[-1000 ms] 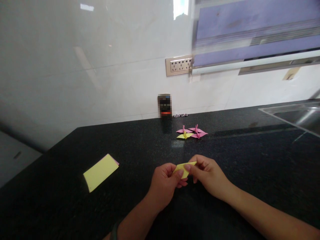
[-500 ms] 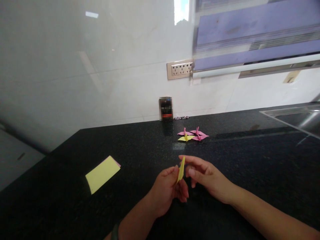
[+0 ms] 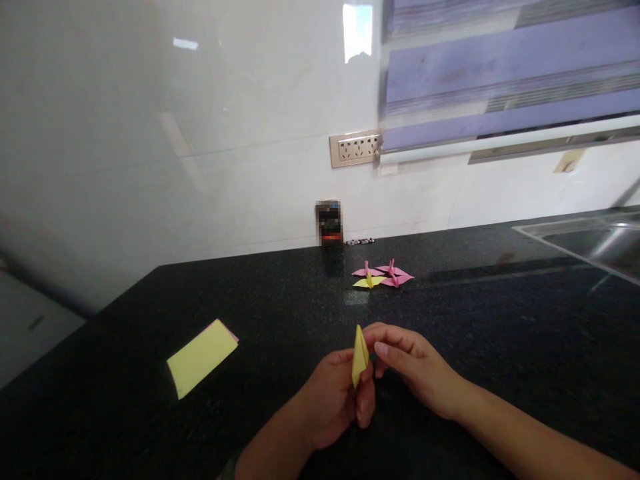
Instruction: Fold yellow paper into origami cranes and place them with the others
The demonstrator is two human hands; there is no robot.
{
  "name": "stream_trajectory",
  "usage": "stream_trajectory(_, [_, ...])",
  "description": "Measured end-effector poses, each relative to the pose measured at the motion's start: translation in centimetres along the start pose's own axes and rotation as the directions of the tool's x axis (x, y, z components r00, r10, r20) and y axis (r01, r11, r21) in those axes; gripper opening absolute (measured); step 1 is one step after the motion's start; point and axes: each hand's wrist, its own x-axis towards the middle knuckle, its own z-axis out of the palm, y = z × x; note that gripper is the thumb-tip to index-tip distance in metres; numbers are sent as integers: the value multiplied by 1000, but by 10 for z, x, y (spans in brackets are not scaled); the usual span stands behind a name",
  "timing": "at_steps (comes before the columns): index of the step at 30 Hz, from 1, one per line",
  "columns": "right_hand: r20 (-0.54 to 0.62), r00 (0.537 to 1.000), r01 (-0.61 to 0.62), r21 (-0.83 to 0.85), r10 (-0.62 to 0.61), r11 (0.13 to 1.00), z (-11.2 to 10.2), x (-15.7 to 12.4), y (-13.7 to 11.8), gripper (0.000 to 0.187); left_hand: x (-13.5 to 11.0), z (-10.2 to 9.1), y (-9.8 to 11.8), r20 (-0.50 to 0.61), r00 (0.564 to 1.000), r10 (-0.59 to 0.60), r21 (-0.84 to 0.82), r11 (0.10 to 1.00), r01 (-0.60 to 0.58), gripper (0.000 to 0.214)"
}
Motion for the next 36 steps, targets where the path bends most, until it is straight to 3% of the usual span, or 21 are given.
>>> stream_trajectory(4, [40,997,73,-35,-72,997,3,0,-3,16,0,-1,0,49,998,-51,-26,998,52,17])
stream_trajectory(6, [1,999,49,-20,-49,999,3,1,-2,16,-1,-1,1,-1,998,-59,48,997,59,20])
stream_trajectory(8, [-62,998,-21,0,21,1000,2,2,1,20,-1,-1,2,-140,990,29,144,990,-9,25])
stream_trajectory(10, [-144,986,-85,2,84,996,-1,4,4,22,-2,-1,5,-279,941,194,243,962,-127,30])
stream_trajectory(12, [-200,974,-112,-15,107,994,-4,5,7,23,-3,-2,8,-312,899,305,318,926,-204,29])
stream_trajectory(15, [-187,975,-131,-46,121,990,-4,6,10,20,-4,-5,10,-253,901,352,394,888,-236,22])
stream_trajectory(19, [-155,982,-125,-79,112,989,1,5,9,21,-3,-7,8,-290,891,349,416,884,-210,20])
stream_trajectory(23, [-136,986,-109,-102,94,989,3,5,8,17,-2,-7,7,-339,886,318,316,925,-211,21])
stream_trajectory(28, [-126,990,-82,-133,65,988,2,6,12,13,-2,-10,5,-318,900,297,233,945,-229,20])
stream_trajectory(36, [-216,976,-54,-95,32,994,5,8,13,26,-2,-9,4,-363,884,293,292,937,-190,29])
